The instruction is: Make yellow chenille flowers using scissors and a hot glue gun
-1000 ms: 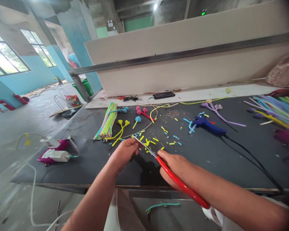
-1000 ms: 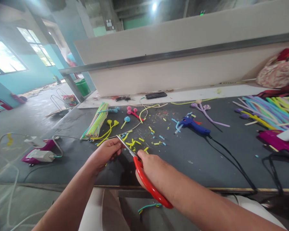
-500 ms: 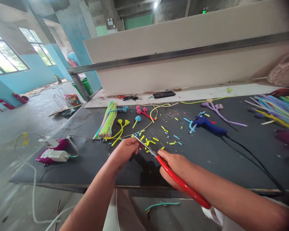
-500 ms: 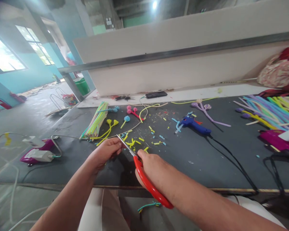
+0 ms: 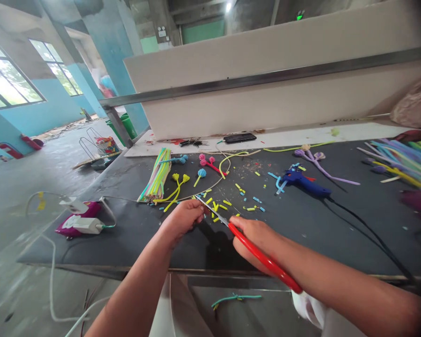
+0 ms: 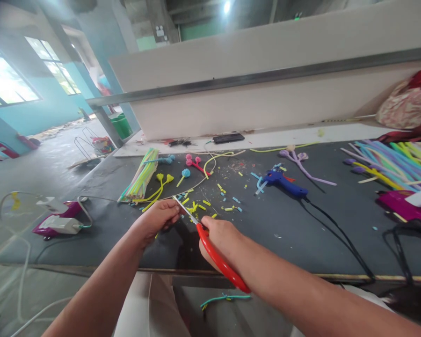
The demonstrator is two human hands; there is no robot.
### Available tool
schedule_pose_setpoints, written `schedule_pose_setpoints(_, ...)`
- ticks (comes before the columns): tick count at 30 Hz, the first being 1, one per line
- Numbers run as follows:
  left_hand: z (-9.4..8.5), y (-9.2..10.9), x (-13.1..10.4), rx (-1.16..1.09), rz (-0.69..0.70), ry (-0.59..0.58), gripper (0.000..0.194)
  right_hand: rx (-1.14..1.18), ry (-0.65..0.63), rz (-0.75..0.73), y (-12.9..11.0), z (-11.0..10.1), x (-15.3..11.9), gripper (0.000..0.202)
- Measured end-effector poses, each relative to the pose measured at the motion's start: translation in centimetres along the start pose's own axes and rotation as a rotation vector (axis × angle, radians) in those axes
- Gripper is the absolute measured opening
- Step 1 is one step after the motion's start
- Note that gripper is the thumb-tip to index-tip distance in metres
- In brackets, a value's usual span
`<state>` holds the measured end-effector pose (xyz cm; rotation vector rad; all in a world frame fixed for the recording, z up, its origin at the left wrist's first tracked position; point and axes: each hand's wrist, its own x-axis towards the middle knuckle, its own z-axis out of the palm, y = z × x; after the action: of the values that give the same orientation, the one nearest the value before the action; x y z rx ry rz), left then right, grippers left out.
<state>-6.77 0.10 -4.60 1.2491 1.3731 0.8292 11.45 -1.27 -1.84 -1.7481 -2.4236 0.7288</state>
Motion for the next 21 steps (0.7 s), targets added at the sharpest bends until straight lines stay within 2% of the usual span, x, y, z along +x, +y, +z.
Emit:
schedule_pose_setpoints(6, -0.1, 0.2, -0.4, -0.039, -0.033, -0.008, 0.021, -0.009, 0.014, 0.078, -0.7, -0.3, 0.0, 0.017)
schedule_pose_setpoints(13, -0.7, 0.2, -1.0, -0.111, -0.059, 0.03, 0.02, 0.04, -0.106, 0.168, -0.5, -1.2, 0.2, 0.021)
schedule_pose_setpoints(17, -0.6, 0.0, -0.9, -0.113, -0.067, 0.04, 0.021, -0.019, -0.08, 0.122, -0.8, -1.2, -0.4, 0.025)
schedule_pose_setpoints(21, -0.1, 0.1, -0.7, -0.113, -0.067, 0.015, 0.017, -0.044, -0.028, 0.052, -0.6, -0.4, -0.6, 0.02)
